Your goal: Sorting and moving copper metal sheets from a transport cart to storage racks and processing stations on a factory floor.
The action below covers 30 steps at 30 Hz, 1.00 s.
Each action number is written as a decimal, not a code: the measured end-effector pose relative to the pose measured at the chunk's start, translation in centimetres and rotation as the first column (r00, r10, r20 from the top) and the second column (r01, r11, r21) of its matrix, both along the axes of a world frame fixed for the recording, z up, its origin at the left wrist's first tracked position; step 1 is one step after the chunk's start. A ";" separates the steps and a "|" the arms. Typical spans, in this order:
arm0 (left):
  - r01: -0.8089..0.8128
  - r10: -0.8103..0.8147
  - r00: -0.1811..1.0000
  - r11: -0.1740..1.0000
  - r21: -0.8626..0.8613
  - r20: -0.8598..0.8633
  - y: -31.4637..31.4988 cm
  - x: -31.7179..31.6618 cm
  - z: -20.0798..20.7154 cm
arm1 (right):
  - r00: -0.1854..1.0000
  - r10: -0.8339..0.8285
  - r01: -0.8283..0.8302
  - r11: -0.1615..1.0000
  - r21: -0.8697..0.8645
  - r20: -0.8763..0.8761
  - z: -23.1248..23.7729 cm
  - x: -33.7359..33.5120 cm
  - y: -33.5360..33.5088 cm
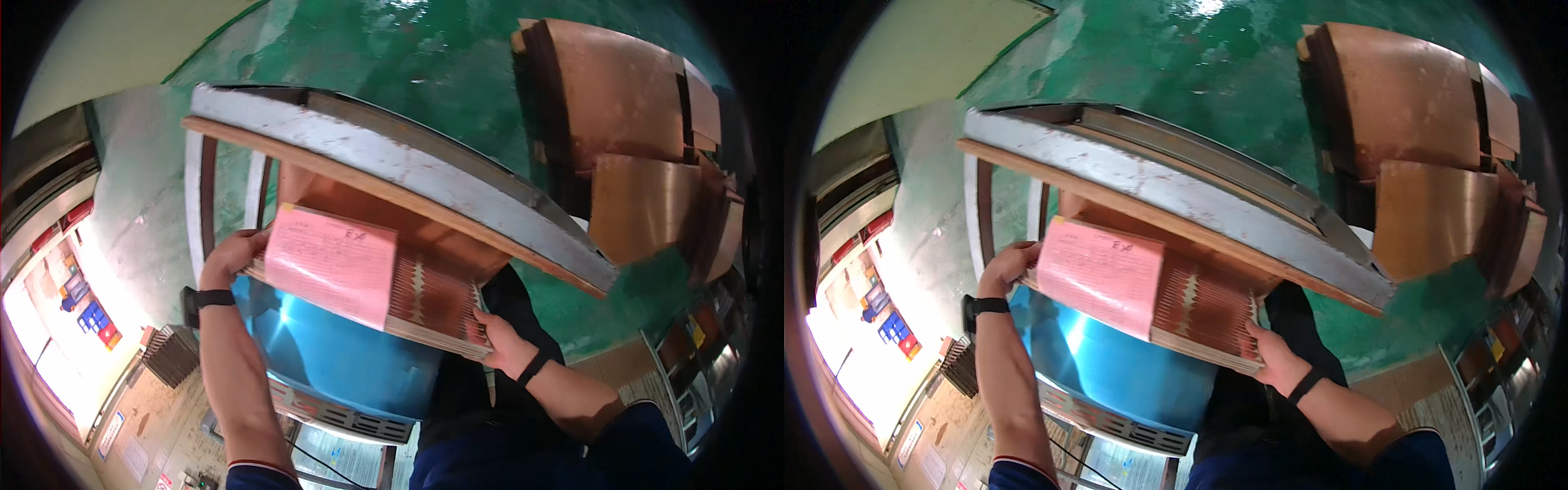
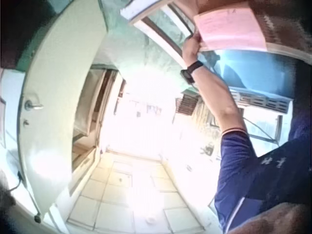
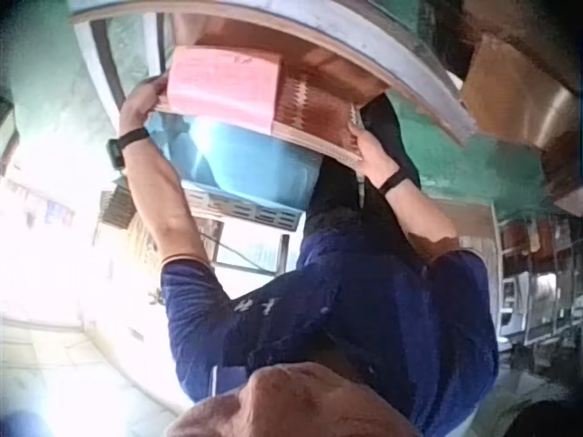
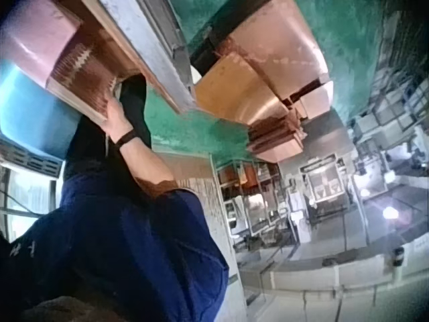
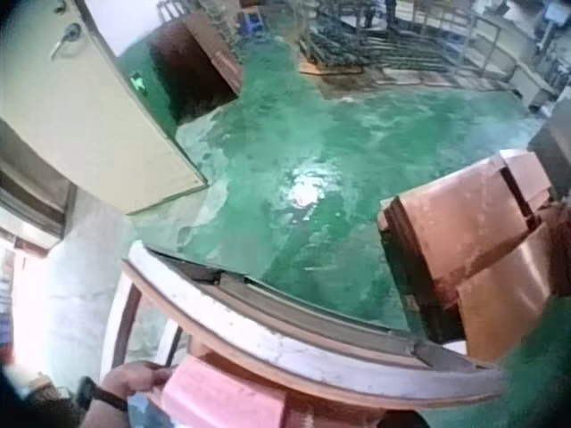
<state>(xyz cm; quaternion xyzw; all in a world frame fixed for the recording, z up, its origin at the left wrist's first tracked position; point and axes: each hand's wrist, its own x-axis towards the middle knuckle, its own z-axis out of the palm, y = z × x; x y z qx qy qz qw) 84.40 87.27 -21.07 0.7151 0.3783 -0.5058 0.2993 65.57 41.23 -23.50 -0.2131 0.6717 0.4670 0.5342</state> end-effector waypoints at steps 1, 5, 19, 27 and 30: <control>-0.092 0.091 0.996 0.995 -0.045 -0.013 0.1 -0.3 0.0 | 0.999 -0.033 0.033 0.999 0.014 -0.022 0.9 1.5 0.4; -0.195 0.189 0.980 0.971 -0.138 -0.056 0.6 -0.4 0.7 | 0.986 -0.159 0.162 0.983 0.083 -0.043 2.6 2.7 0.8; 0.090 -0.056 0.921 0.994 0.070 -0.386 2.0 1.7 -3.5 | 0.996 0.082 -0.083 0.996 0.025 0.041 -0.5 -1.7 0.6; 0.980 -0.980 0.197 0.197 0.008 0.016 2.7 0.1 -0.5 | 0.970 0.180 -0.192 0.979 0.065 0.161 -1.4 -5.6 -1.1; 0.959 -0.965 0.262 0.261 0.115 0.007 -4.6 -0.4 3.4 | 0.922 0.192 -0.207 0.978 0.009 0.337 2.0 -4.8 -5.3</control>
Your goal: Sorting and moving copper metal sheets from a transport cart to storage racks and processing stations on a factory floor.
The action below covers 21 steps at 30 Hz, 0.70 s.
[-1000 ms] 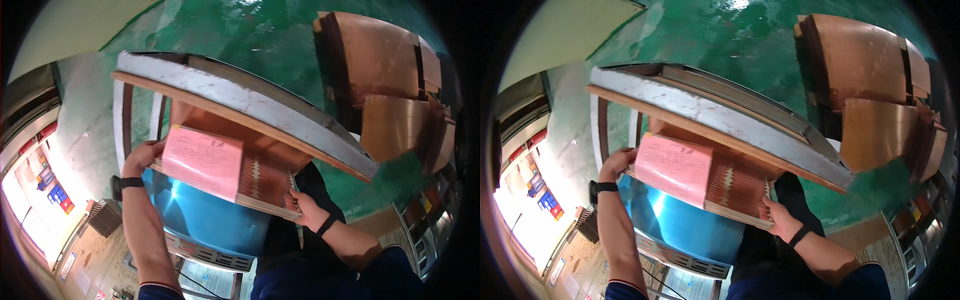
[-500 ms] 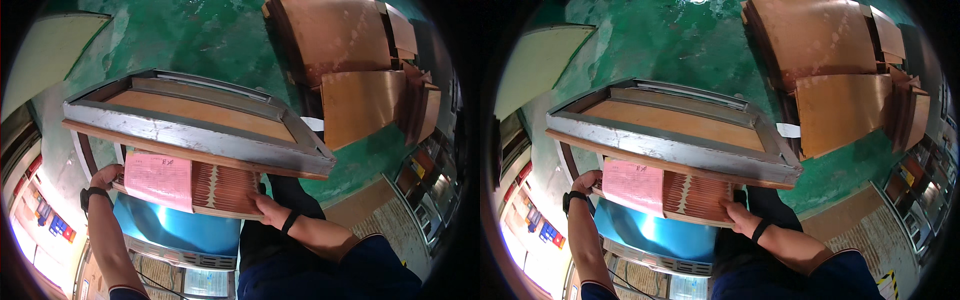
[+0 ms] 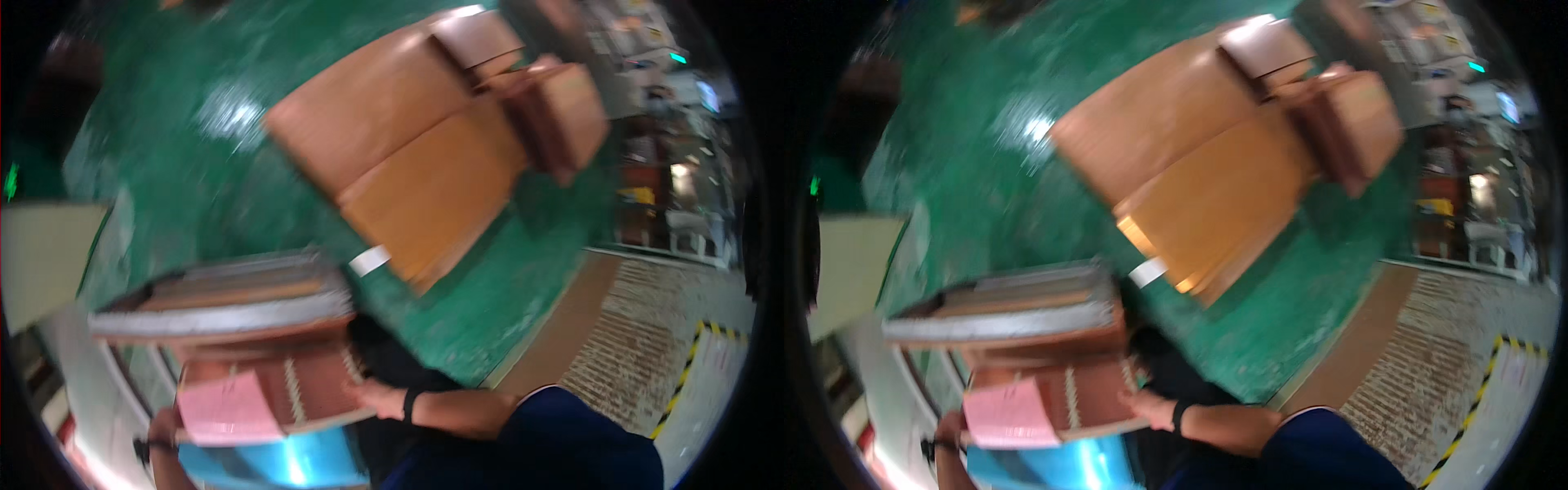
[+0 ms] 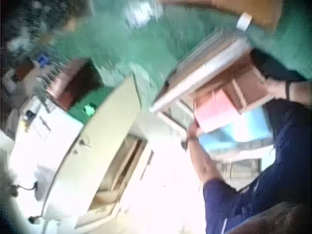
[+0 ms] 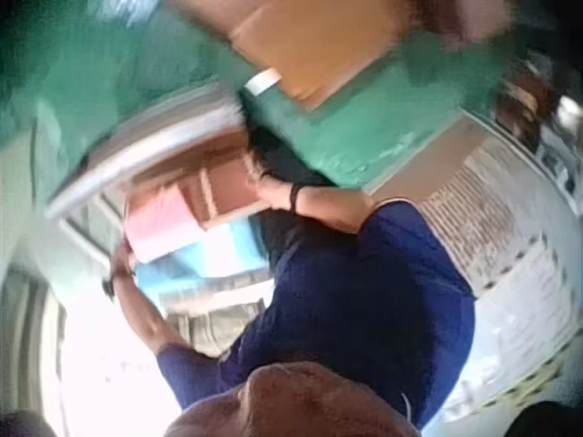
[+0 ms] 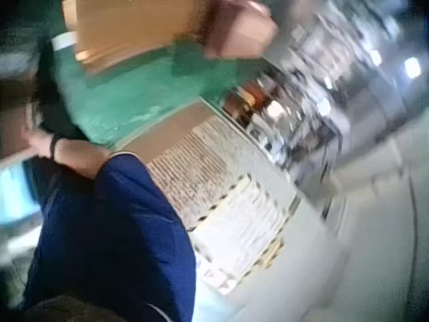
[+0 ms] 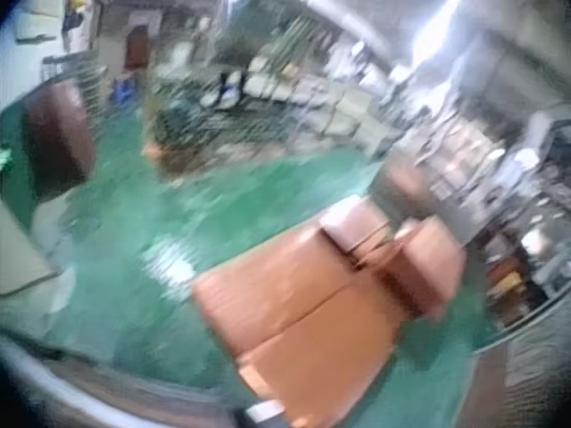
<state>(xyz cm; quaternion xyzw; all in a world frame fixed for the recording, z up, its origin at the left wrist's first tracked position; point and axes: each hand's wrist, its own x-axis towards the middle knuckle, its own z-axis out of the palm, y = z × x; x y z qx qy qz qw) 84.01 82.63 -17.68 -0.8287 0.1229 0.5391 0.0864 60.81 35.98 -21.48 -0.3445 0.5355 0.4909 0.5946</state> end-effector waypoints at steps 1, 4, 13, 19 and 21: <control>-0.052 0.052 0.999 0.993 -0.106 0.000 3.5 -1.8 1.5 | 0.985 -0.047 0.039 0.998 0.052 0.163 1.0 -0.3 -0.2; -0.670 0.669 0.734 0.685 -0.286 -0.119 -1.9 -4.7 2.7 | 0.943 0.126 -0.054 0.971 -0.232 0.307 3.5 -2.2 -4.2; -0.549 0.488 0.832 0.652 -0.524 -0.264 -31.9 -10.2 16.0 | 0.807 0.036 0.136 0.960 -0.244 0.590 17.0 -15.8 -20.1; -0.402 0.287 0.915 0.707 -0.581 -0.284 -49.5 -15.6 21.4 | 0.806 0.063 0.088 0.970 -0.225 0.588 21.6 -27.3 -31.9; -0.366 0.243 0.928 0.730 -0.578 -0.282 -55.2 -18.0 22.4 | 0.755 -0.056 0.187 0.973 -0.132 0.654 22.8 -30.8 -35.0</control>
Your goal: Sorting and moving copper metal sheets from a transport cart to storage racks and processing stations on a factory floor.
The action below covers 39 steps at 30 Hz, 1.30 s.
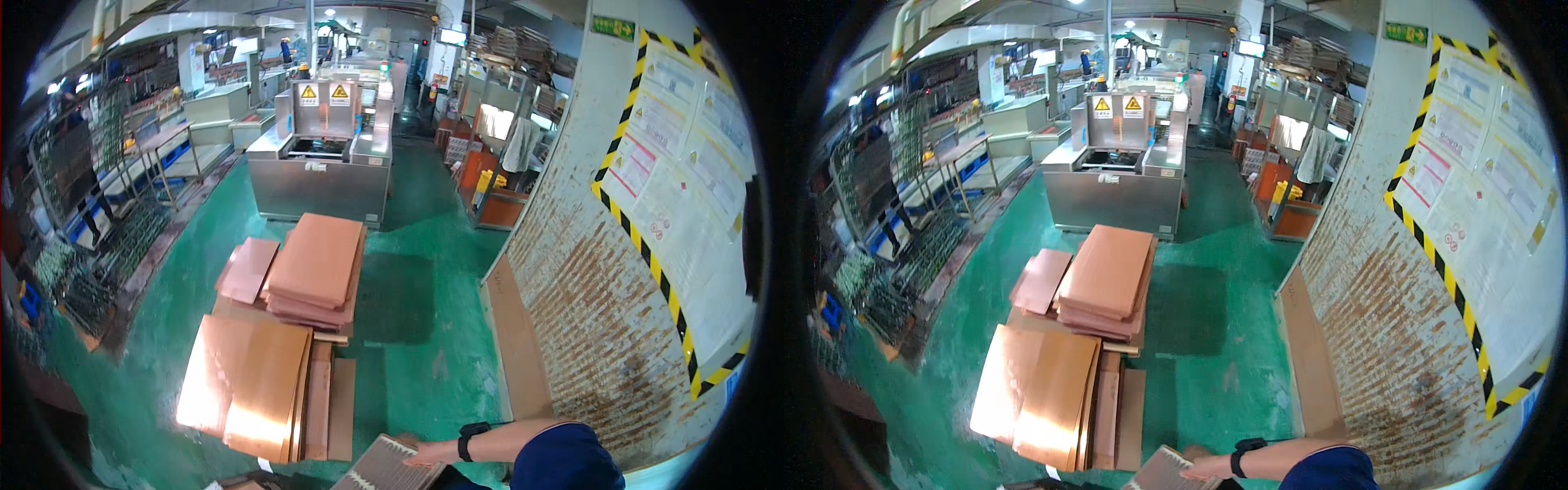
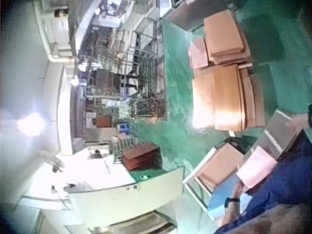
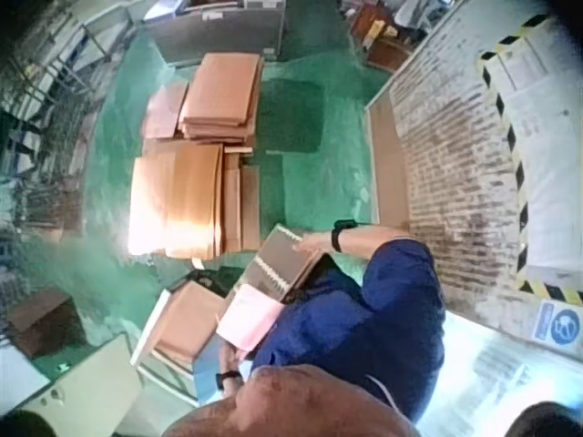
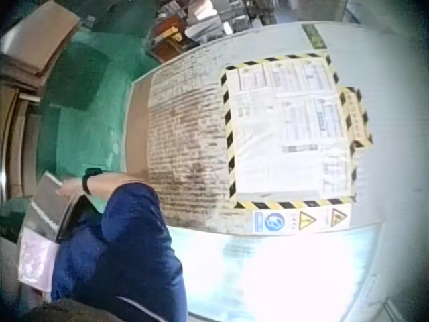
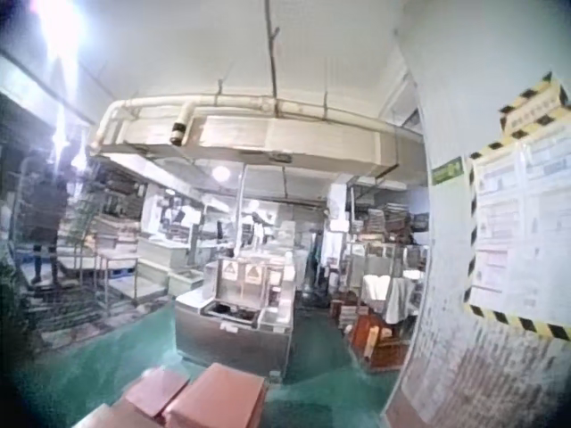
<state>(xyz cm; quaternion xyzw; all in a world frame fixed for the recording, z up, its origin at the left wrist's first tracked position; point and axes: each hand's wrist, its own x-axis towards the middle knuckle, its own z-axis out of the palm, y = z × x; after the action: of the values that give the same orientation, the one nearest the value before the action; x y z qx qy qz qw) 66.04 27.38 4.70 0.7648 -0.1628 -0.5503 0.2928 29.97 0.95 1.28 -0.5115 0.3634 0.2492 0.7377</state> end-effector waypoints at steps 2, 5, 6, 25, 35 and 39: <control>0.037 -0.037 0.999 0.999 0.006 0.005 -6.4 -2.7 0.6 | 0.992 0.082 -0.058 0.973 0.223 -0.100 -2.1 -4.2 -5.3; 0.069 -0.069 0.998 0.998 0.011 0.010 -16.9 -7.3 1.2 | 0.982 -0.136 0.157 0.974 0.166 -0.131 -3.3 -9.8 -11.6; 0.084 -0.084 0.996 0.996 0.010 0.009 -20.6 -8.9 1.6 | 0.982 -0.143 0.165 0.968 0.189 -0.123 -3.8 -11.9 -13.3; 0.229 -0.228 0.972 0.974 0.000 -0.049 -76.9 -16.8 2.6 | 0.845 -0.527 0.513 0.846 -0.145 -0.085 0.6 -27.1 -68.8; 0.315 -0.315 0.949 0.949 0.009 -0.019 -111.8 -16.1 6.3 | 0.714 -0.615 0.641 0.767 -0.041 -0.335 5.3 -30.2 -101.7; 0.318 -0.318 0.948 0.947 0.046 -0.013 -126.6 -16.5 5.7 | 0.682 -0.670 0.667 0.734 -0.126 -0.295 1.5 -32.2 -116.3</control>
<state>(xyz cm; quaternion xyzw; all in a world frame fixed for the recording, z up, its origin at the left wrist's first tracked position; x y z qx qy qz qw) 49.51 -99.24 10.35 0.7339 -0.2702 -0.5959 0.1826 -2.24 -115.40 2.77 -0.2992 0.6404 0.0412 0.7062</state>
